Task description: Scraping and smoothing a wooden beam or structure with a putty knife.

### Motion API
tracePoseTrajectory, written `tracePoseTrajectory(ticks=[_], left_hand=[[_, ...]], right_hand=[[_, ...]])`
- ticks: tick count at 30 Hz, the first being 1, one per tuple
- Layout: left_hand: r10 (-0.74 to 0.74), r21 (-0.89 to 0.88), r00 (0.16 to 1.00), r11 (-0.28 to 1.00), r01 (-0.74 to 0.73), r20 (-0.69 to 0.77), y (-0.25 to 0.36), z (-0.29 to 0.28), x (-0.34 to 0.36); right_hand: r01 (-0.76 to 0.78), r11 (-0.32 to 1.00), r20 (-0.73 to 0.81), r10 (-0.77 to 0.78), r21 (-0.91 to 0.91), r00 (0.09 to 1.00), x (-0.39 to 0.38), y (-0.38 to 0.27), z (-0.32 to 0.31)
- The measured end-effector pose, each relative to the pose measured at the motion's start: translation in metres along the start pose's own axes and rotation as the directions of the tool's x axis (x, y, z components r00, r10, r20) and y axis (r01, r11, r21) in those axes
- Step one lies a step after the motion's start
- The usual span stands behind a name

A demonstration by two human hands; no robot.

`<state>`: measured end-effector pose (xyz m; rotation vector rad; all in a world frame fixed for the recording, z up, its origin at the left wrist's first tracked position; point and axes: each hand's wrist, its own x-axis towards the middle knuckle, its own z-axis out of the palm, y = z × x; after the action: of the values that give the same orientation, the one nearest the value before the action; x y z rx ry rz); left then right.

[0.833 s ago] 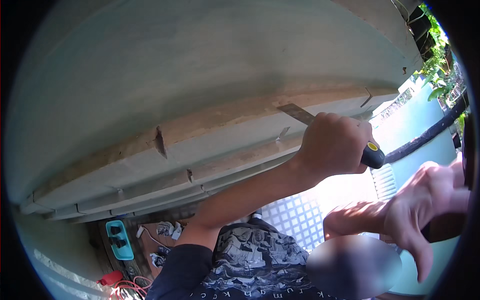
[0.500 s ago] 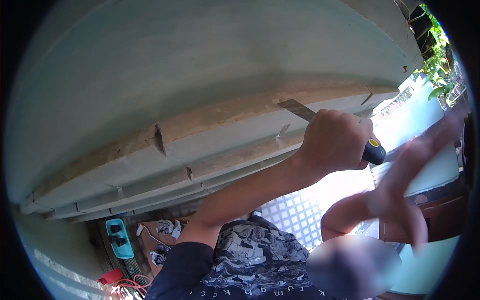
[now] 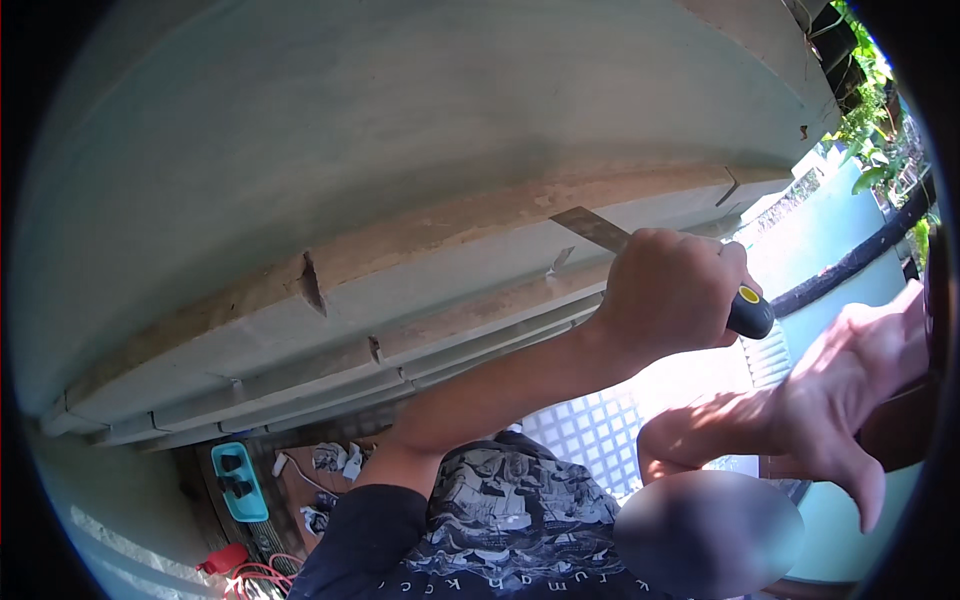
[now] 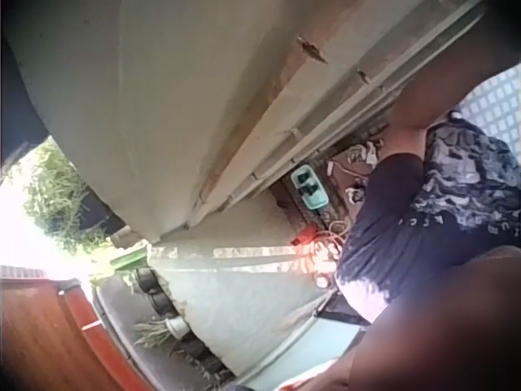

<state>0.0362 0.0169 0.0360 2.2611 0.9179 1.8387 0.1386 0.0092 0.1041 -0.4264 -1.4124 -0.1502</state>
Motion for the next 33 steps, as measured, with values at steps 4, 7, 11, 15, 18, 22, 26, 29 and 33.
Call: tracePoseTrajectory(ticks=[4, 7, 11, 15, 18, 22, 26, 29, 33], left_hand=[[-0.032, 0.159, 0.999, 0.987, 0.026, 0.033, -0.014, 0.002, 0.001], [0.007, 0.064, 1.0, 0.998, -0.006, -0.007, -0.016, 0.0, 0.005], [-0.06, 0.088, 0.997, 0.994, 0.056, 0.046, -0.024, -0.014, 0.011], [0.036, 0.008, 0.998, 0.999, -0.036, -0.041, -0.015, -0.006, 0.007], [0.03, 0.13, 0.999, 0.991, -0.027, -0.02, -0.014, -0.003, 0.006], [0.071, 0.026, 0.997, 0.997, -0.07, -0.042, -0.032, -0.002, -0.003], [-0.023, 0.036, 1.0, 0.999, 0.023, 0.007, -0.017, -0.017, 0.006], [-0.011, 0.055, 1.0, 0.998, 0.01, 0.009, -0.022, -0.016, -0.001], [0.074, 0.013, 0.997, 0.997, -0.074, -0.006, -0.016, -0.003, 0.002]], right_hand=[[0.221, 0.97, 0.523, -0.239, 0.098, 0.818, 0.008, 0.026, 0.004], [-0.004, 1.0, 0.207, 0.007, -0.012, 0.978, 0.002, 0.003, -0.036], [0.057, 0.998, 0.197, -0.06, 0.018, 0.979, -0.003, 0.013, -0.042], [0.122, 0.992, 0.187, -0.127, 0.041, 0.974, -0.008, 0.028, -0.041], [0.166, 0.984, 0.183, -0.174, 0.058, 0.968, -0.013, 0.034, -0.04], [0.228, 0.969, 0.173, -0.241, 0.091, 0.955, -0.019, 0.047, -0.031], [0.049, 0.986, 0.199, -0.016, -0.158, 0.98, -0.015, -0.034, -0.006], [-0.114, 0.96, 0.034, 0.127, -0.257, 0.991, -0.045, -0.01, -0.022], [0.196, 0.971, 0.187, -0.17, -0.134, 0.968, -0.051, 0.03, -0.044]])
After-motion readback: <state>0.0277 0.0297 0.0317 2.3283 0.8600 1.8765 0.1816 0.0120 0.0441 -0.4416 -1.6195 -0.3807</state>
